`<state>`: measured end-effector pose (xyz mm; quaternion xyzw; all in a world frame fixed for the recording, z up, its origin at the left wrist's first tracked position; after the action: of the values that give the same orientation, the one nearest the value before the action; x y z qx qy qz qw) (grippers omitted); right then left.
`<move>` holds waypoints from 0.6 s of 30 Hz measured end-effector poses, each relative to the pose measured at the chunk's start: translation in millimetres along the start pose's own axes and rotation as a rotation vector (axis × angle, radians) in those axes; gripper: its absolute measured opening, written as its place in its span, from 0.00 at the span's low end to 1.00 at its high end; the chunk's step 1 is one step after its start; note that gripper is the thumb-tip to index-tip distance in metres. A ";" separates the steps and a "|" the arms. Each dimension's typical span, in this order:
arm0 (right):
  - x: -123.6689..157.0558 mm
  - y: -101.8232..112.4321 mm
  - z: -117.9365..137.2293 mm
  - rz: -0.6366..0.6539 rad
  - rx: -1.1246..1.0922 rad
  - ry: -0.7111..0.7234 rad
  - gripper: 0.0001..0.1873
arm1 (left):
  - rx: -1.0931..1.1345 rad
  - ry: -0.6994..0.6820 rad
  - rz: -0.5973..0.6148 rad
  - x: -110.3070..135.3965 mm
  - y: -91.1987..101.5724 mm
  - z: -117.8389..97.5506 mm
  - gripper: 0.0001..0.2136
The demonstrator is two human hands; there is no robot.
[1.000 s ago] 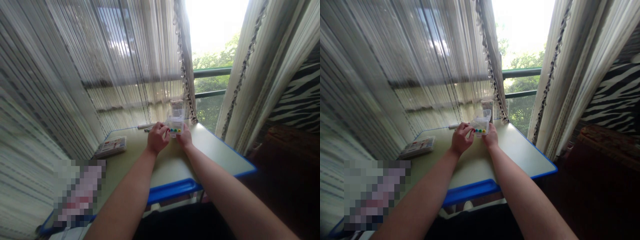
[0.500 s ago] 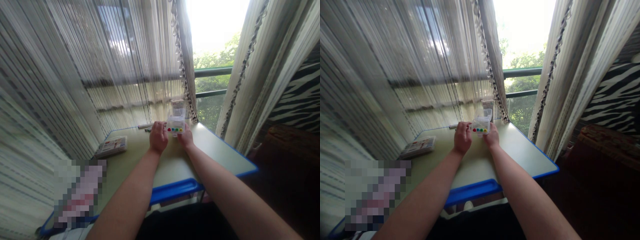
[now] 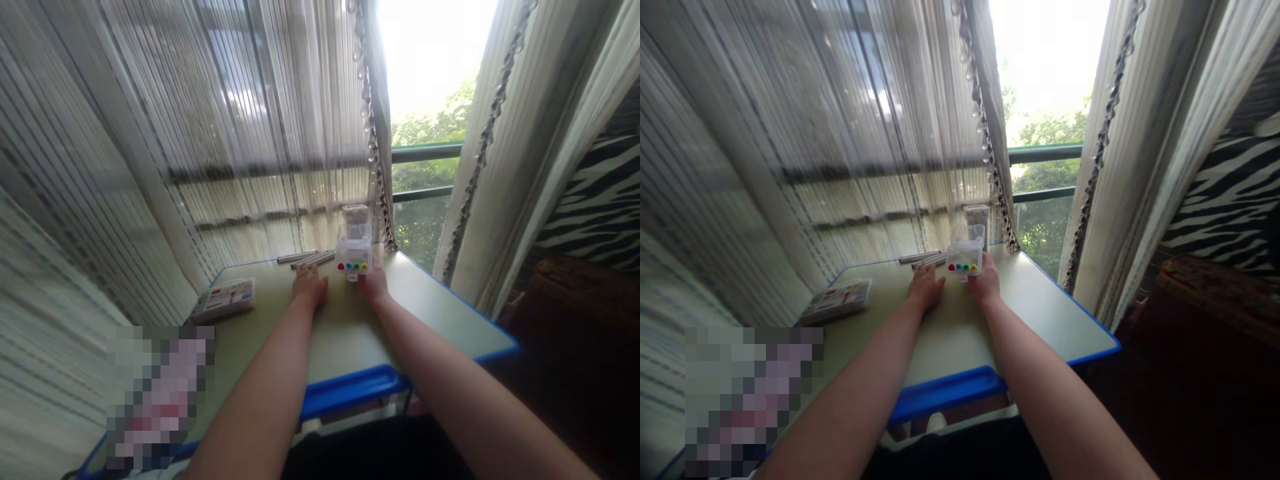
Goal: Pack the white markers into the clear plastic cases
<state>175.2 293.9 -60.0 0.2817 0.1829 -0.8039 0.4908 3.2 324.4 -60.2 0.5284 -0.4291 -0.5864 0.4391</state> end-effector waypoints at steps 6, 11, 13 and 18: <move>2.0 -0.3 0.7 0.039 -0.029 0.045 0.16 | -0.079 0.047 0.040 7.5 6.4 -8.7 0.33; 3.5 -0.9 0.8 0.082 -0.079 0.048 0.19 | -0.136 0.017 0.045 4.4 11.5 -11.4 0.34; 3.6 -0.8 0.9 0.079 -0.071 0.046 0.19 | -0.125 0.002 0.079 2.1 10.8 -9.8 0.37; 3.9 -2.0 0.9 0.087 -0.052 0.055 0.18 | -0.048 0.037 0.177 1.3 3.0 -4.3 0.46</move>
<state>171.7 291.6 -61.7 0.2983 0.2047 -0.7687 0.5274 7.6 322.3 -58.0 0.4882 -0.4519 -0.5456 0.5096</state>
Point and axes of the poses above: each hand's wrist, its own x-axis away from the middle knuckle, its own y-axis out of the back of the hand, z = x × y, the point moved 3 cm from there along -x, towards the middle knuckle, and after that the axes turned 15 degrees about -x, right-handed, at the moved point
